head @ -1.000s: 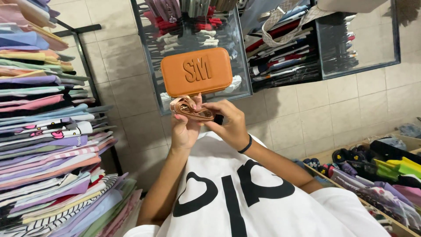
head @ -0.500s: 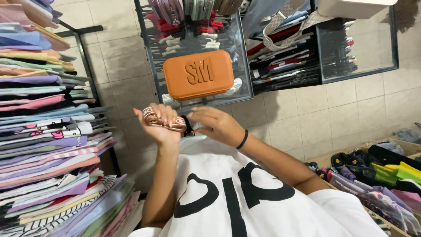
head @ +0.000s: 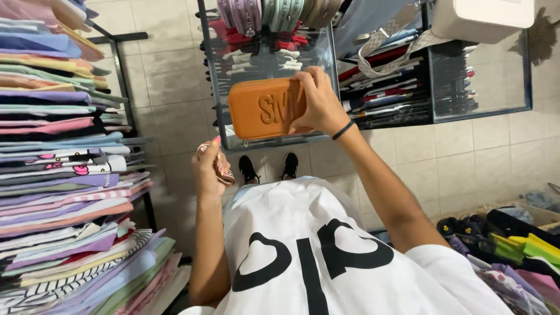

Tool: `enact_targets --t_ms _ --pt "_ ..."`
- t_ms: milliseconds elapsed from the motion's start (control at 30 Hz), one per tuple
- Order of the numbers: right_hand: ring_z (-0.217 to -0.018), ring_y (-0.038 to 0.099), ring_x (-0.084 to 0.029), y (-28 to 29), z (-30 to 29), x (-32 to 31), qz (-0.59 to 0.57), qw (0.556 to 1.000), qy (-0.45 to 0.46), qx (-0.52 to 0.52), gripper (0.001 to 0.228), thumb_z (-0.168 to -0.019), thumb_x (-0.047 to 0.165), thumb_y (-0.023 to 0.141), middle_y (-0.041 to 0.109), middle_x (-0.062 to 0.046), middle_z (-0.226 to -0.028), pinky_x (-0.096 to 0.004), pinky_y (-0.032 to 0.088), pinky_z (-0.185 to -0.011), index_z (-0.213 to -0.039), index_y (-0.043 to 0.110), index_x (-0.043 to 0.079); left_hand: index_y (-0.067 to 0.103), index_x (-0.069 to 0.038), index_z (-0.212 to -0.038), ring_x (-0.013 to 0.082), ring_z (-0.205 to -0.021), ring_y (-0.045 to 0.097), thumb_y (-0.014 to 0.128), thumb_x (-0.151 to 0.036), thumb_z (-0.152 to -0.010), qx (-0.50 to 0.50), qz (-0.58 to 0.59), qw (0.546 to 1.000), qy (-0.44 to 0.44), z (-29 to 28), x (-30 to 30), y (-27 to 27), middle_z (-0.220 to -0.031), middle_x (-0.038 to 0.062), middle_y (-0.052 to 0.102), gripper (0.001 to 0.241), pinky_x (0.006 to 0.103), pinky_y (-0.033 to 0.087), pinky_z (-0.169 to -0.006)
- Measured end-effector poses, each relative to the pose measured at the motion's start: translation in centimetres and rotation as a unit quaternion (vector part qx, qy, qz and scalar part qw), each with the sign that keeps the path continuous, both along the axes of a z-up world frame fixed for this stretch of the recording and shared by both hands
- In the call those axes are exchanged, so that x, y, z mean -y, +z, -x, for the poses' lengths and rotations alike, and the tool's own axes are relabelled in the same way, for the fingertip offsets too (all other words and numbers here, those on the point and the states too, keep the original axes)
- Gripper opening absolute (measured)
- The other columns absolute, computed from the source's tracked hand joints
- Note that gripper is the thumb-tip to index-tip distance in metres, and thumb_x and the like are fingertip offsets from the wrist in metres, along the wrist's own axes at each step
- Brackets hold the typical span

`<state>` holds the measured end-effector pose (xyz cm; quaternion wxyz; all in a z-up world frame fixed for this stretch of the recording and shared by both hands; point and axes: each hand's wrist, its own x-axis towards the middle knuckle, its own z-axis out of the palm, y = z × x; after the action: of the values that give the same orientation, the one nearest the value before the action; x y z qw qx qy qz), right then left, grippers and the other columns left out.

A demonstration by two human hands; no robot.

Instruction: Inspecting and handling various small purses and handbags on a display shelf

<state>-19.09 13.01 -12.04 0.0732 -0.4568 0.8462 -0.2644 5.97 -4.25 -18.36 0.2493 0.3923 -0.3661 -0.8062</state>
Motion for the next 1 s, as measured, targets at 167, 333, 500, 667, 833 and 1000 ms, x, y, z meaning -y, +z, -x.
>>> enact_targets --t_ms 167,333,500,667,833,1000 --pt "-0.120 0.050 -0.042 -4.1 -2.8 -4.2 0.151 0.978 0.062 -0.130 0.070 -0.057 0.038 0.099 0.048 -0.016 -0.132 -0.052 0.045 -0.104 -0.111 0.060 0.017 0.067 -0.010 -0.089 0.0056 -0.040 0.043 0.073 -0.018 -0.082 0.151 0.136 0.979 -0.035 -0.2 0.0 -2.3 -0.054 -0.001 0.047 0.012 0.0195 0.033 -0.037" --pt "-0.123 0.053 -0.040 -4.8 -5.5 -6.7 0.269 0.958 0.099 -0.014 0.048 -0.079 0.047 0.088 0.058 -0.018 -0.134 -0.050 0.043 -0.107 -0.097 0.059 0.013 0.074 -0.012 -0.113 0.0079 -0.038 0.045 0.072 -0.024 -0.088 0.136 0.071 0.982 -0.113 -0.8 -0.7 1.0 -0.053 0.001 0.048 0.028 0.0197 0.035 -0.034" --pt "-0.148 0.033 -0.026 -3.7 -5.8 -6.9 0.308 0.877 0.025 0.369 0.113 -0.060 0.046 0.098 0.032 -0.018 -0.161 -0.046 0.026 -0.122 -0.147 0.038 0.006 0.067 -0.006 -0.135 0.0183 -0.112 0.065 0.065 -0.018 -0.092 0.017 0.045 0.986 -0.157 -0.5 -1.7 0.6 -0.128 0.013 0.069 0.044 0.0340 0.053 -0.099" --pt "-0.145 0.036 -0.022 -5.0 -6.1 -7.3 0.368 0.785 -0.016 0.498 0.086 -0.066 0.046 0.095 0.033 -0.014 -0.162 -0.037 0.036 -0.118 -0.126 0.044 0.014 0.064 -0.004 -0.136 0.0185 -0.107 0.067 0.067 -0.018 -0.092 -0.057 0.062 0.987 -0.134 0.6 -2.1 1.9 -0.121 0.015 0.070 0.047 0.0358 0.056 -0.095" --pt "-0.138 0.051 -0.041 -6.4 -6.7 -7.1 0.464 0.575 0.035 0.673 0.079 -0.062 0.032 0.097 0.025 -0.031 -0.164 -0.044 0.059 -0.098 -0.118 0.045 0.014 0.062 -0.002 -0.136 0.0238 -0.100 0.070 0.070 -0.033 -0.092 -0.157 -0.016 0.980 -0.122 0.9 -3.5 1.5 -0.116 0.020 0.070 0.055 0.0411 0.059 -0.090" --pt "-0.141 0.048 -0.043 -6.3 -6.7 -6.9 0.461 0.558 0.093 0.684 0.075 -0.074 0.041 0.090 0.014 -0.032 -0.167 -0.052 0.051 -0.108 -0.129 0.046 0.016 0.065 -0.008 -0.137 0.0155 -0.104 0.066 0.071 -0.030 -0.092 -0.118 0.061 0.981 -0.143 -0.2 -4.5 -0.5 -0.123 0.017 0.070 0.050 0.0300 0.055 -0.087"
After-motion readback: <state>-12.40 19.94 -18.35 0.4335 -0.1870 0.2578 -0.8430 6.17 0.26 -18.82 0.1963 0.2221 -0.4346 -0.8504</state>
